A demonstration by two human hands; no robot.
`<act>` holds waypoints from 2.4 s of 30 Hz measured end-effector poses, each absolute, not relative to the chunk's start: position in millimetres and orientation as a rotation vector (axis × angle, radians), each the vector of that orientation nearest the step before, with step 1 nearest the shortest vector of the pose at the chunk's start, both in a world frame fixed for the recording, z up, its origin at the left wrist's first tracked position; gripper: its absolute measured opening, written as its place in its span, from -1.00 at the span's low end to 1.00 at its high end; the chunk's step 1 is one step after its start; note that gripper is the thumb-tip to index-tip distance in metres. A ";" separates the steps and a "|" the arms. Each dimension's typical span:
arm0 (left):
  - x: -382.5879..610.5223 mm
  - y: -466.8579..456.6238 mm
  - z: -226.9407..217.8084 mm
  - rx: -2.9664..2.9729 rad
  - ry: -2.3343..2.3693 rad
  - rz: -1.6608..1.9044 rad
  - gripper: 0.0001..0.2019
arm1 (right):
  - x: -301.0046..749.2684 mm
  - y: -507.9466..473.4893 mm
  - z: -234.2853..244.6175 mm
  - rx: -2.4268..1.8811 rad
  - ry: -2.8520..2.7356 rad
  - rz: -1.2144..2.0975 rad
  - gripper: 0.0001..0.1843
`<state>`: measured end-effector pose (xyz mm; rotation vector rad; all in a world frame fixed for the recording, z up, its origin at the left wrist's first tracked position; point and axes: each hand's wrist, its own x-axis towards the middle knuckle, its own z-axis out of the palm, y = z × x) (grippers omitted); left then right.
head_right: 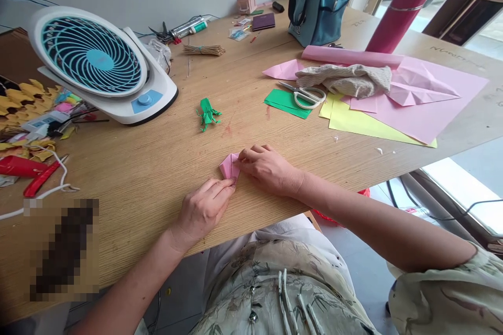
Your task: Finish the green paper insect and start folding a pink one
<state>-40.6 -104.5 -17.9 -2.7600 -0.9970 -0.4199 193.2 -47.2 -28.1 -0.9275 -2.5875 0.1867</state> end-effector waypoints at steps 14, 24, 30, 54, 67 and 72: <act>-39.8 -109.6 -15.8 -2.702 -1.046 -0.462 -0.82 | 190.5 -73.3 -12.9 -0.873 -2.697 0.023 -0.63; -47.5 -84.0 -10.2 -2.736 -1.197 -0.649 -0.64 | 195.2 -72.5 -19.6 -0.781 -2.748 0.121 -0.62; -50.8 -40.2 -13.8 -2.925 -1.012 -0.429 -0.54 | 195.2 -73.7 -22.0 -0.800 -2.718 0.132 -0.66; -34.3 -48.2 -18.2 -2.762 -1.168 -0.373 -0.65 | 200.7 -99.3 -17.1 -0.689 -2.721 0.301 -0.55; -41.7 -47.2 -22.4 -2.876 -1.359 -0.705 -0.63 | 190.9 -81.6 -4.9 -1.059 -2.323 0.560 -0.85; -44.2 -46.7 -23.0 -2.912 -1.358 -0.749 -0.65 | 177.7 -59.5 -4.1 -1.021 -2.308 0.533 -0.86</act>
